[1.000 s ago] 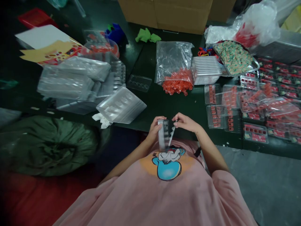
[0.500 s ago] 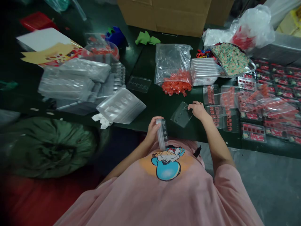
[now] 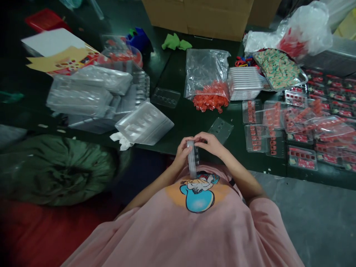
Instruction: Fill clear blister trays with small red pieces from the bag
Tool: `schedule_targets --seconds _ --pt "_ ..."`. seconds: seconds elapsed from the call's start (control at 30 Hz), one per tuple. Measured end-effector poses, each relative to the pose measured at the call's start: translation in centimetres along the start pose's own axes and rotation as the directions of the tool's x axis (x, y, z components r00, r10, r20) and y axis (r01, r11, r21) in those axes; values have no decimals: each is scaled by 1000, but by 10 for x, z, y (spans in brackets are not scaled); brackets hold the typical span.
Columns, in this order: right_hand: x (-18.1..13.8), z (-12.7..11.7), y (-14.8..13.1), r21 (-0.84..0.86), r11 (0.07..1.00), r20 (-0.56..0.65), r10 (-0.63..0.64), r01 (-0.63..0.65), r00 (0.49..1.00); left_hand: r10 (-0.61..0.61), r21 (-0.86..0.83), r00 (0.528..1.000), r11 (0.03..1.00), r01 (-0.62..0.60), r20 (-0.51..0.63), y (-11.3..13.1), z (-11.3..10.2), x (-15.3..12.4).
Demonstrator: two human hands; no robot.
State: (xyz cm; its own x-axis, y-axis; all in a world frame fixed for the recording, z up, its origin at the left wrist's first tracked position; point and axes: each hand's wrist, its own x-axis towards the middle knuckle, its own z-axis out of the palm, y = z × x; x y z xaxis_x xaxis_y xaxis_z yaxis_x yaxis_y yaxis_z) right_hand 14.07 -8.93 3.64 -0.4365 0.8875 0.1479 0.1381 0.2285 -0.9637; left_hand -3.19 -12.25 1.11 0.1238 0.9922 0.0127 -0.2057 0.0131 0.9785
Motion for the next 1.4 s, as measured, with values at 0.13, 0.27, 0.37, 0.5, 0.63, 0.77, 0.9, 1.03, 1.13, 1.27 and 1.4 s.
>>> schedule_targets --seconds 0.13,0.27,0.37,0.5,0.63,0.77,0.9,1.03,1.13,1.27,1.4 --pt "3 -5 0 51 999 68 -7 4 998 5 -22 1000 1000 -4 24 -1 0 -1" --pt "4 -6 1 112 993 145 27 -44 989 6 -13 999 1000 -6 32 -1 -1 -1" --pt "4 -6 2 135 989 191 35 -62 981 9 -26 999 1000 -8 39 -2 -2 -1" --pt "5 -8 0 102 993 190 38 -58 981 10 -31 999 999 -9 42 -5 -3 -2" --pt "5 -8 -1 95 994 193 29 -48 981 -4 -24 999 1000 5 44 -6 -3 -2" --pt "3 -8 0 114 992 211 36 -61 977 -12 -2 999 1000 13 36 -5 -1 -3" --pt "5 -11 -4 121 990 249 35 -67 968 -13 -26 999 1000 14 33 0 4 -4" --pt "6 -15 -7 80 995 263 37 -60 964 -24 -34 999 999 25 33 3 5 -4" --pt "2 -16 0 100 989 224 85 -109 971 -36 -35 999 999 35 -11 3 -1 -6" --pt "0 -17 18 84 951 107 288 -298 952 -42 -31 990 999 38 -138 1 -13 -14" --pt "19 -18 34 -170 946 -170 249 -277 954 -7 33 974 999 15 -227 0 -19 -22"
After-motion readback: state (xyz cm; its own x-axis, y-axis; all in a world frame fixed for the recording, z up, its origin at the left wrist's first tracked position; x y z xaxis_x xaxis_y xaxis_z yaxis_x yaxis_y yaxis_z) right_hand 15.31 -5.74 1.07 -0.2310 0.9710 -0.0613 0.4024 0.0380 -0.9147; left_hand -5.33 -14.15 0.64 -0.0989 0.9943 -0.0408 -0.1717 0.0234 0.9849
